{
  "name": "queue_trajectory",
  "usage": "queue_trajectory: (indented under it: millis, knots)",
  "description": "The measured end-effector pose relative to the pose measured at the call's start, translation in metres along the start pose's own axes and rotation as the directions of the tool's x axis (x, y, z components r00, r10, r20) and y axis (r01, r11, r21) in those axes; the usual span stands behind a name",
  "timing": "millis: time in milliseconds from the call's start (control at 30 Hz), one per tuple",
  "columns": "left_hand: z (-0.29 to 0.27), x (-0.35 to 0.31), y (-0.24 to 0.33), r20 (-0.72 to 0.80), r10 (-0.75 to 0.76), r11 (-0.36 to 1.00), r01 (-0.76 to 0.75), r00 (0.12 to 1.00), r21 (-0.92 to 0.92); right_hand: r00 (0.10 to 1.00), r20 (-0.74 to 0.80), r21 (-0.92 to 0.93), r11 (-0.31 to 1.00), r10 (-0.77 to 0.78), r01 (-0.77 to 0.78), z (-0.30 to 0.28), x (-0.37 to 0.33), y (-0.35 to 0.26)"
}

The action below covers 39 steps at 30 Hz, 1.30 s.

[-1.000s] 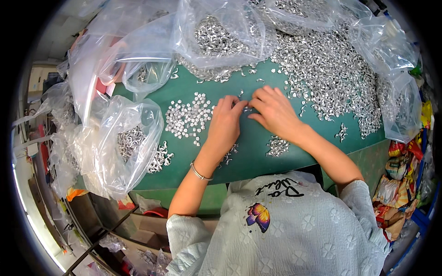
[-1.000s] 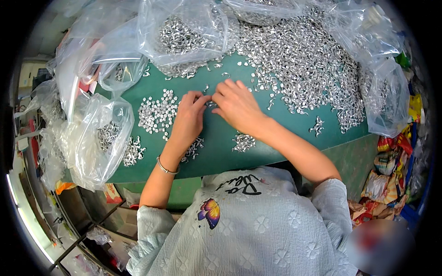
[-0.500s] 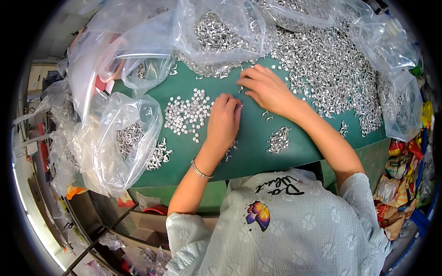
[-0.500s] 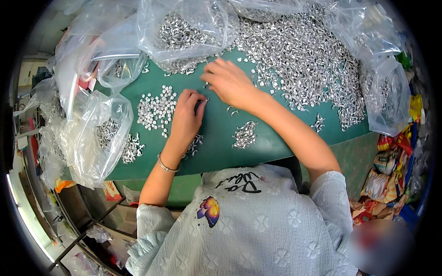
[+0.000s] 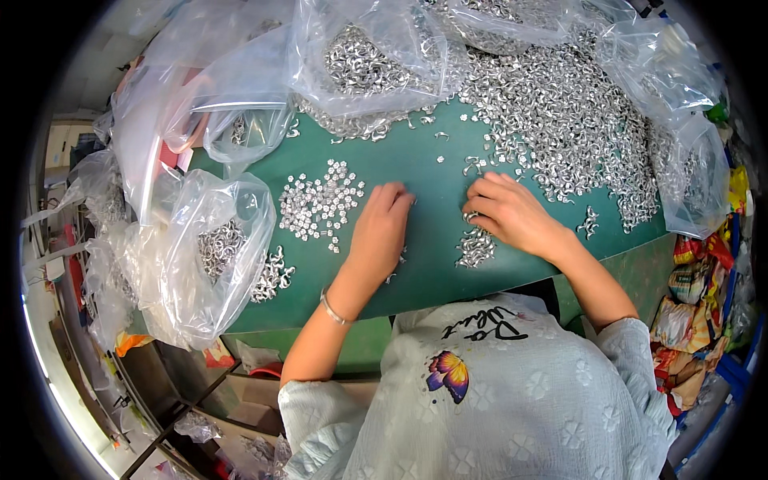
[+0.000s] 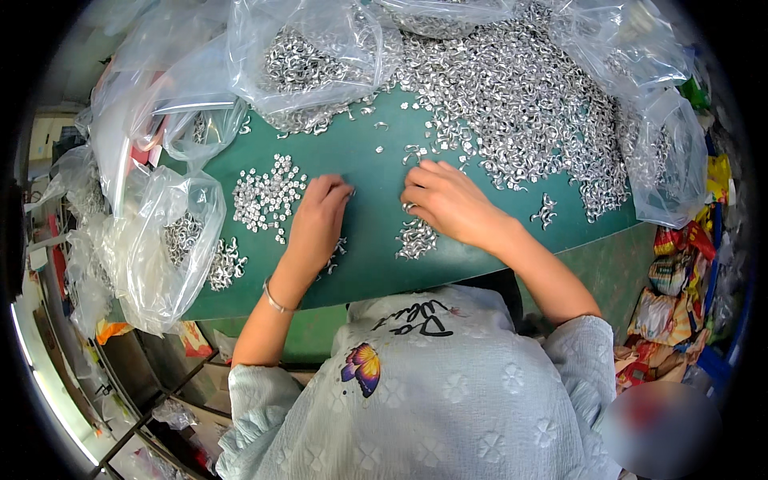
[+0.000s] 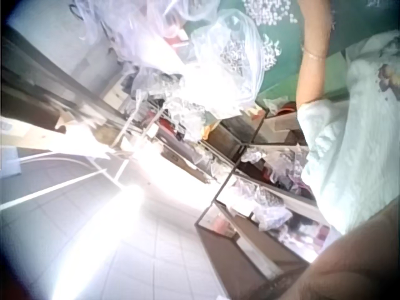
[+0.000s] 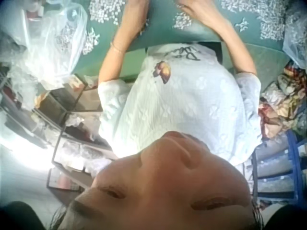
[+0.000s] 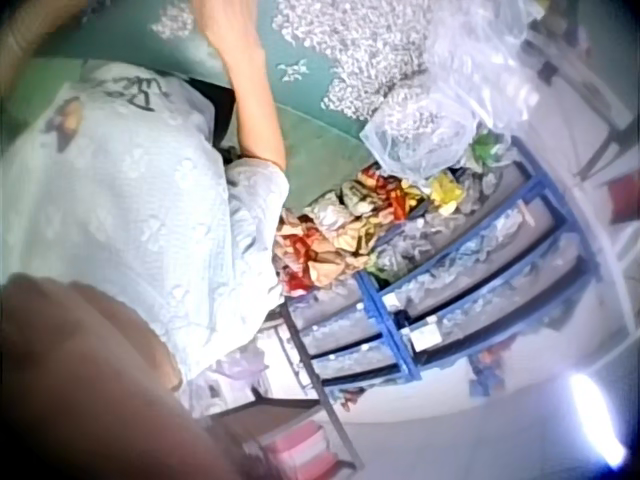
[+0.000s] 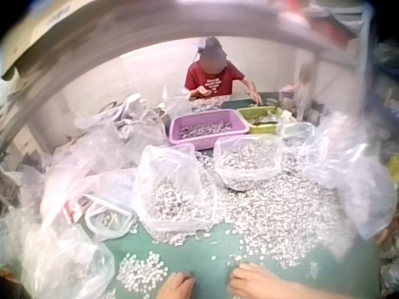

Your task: The person sorts small silver star-shaped decorative items by hand, moving them from one pile to another and into a small plastic bowl on a work table.

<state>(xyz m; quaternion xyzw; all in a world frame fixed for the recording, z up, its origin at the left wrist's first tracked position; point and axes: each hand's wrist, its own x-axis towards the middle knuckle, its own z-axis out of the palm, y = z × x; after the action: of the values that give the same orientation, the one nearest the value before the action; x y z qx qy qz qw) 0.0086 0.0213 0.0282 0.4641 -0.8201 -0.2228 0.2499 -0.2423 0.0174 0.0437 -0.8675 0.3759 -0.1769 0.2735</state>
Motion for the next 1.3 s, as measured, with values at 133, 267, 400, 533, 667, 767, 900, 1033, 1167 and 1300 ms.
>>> queue_trajectory:
  millis: [133, 267, 400, 533, 667, 767, 900, 1033, 1167, 1300]
  knots:
    - [-0.006, -0.022, 0.014, -0.036, -0.023, 0.999, 0.025, 0.999, 0.032, 0.976, -0.203, 0.09, 0.994, 0.085, -0.068, -0.001, -0.005, 0.014]
    - [-0.005, -0.026, 0.014, -0.095, -0.066, 0.997, 0.07, 0.993, 0.033, 0.916, -0.375, -0.183, 0.957, 0.143, -0.224, 0.0, 0.024, 0.013]
    - [-0.007, -0.036, 0.016, -0.018, -0.11, 0.993, 0.11, 0.994, 0.036, 0.976, -0.184, -0.172, 0.974, 0.118, -0.15, 0.003, 0.029, 0.017]
    - [-0.015, -0.03, 0.025, -0.017, -0.074, 0.995, 0.075, 0.997, 0.066, 0.96, -0.273, 0.011, 0.998, 0.058, -0.057, -0.007, 0.02, 0.027]
    - [0.001, 0.001, 0.031, -0.027, -0.021, 1.0, 0.021, 0.999, -0.012, 0.901, -0.411, 0.008, 0.989, 0.135, -0.145, -0.011, 0.013, 0.028]
    - [0.024, 0.033, 0.034, -0.017, -0.025, 0.996, 0.024, 1.0, -0.082, 0.921, -0.362, -0.112, 0.975, 0.142, -0.194, -0.008, 0.007, 0.017]
    - [0.046, 0.049, 0.035, -0.03, 0.038, 0.997, -0.04, 0.999, -0.064, 0.929, -0.348, -0.23, 0.95, 0.122, -0.211, 0.009, 0.006, 0.009]
    - [0.041, 0.035, 0.028, -0.005, 0.023, 0.988, -0.024, 1.0, -0.151, 0.941, -0.319, -0.149, 0.975, 0.114, -0.168, 0.02, 0.005, 0.005]
    - [0.02, 0.018, 0.033, -0.009, -0.083, 0.977, 0.079, 0.997, -0.2, 0.979, -0.181, 0.024, 0.996, 0.09, -0.087, 0.03, 0.017, -0.008]
    - [-0.002, 0.004, 0.027, -0.018, -0.052, 0.984, 0.048, 0.999, -0.17, 0.995, -0.072, 0.204, 0.977, 0.076, -0.059, 0.022, 0.018, -0.012]
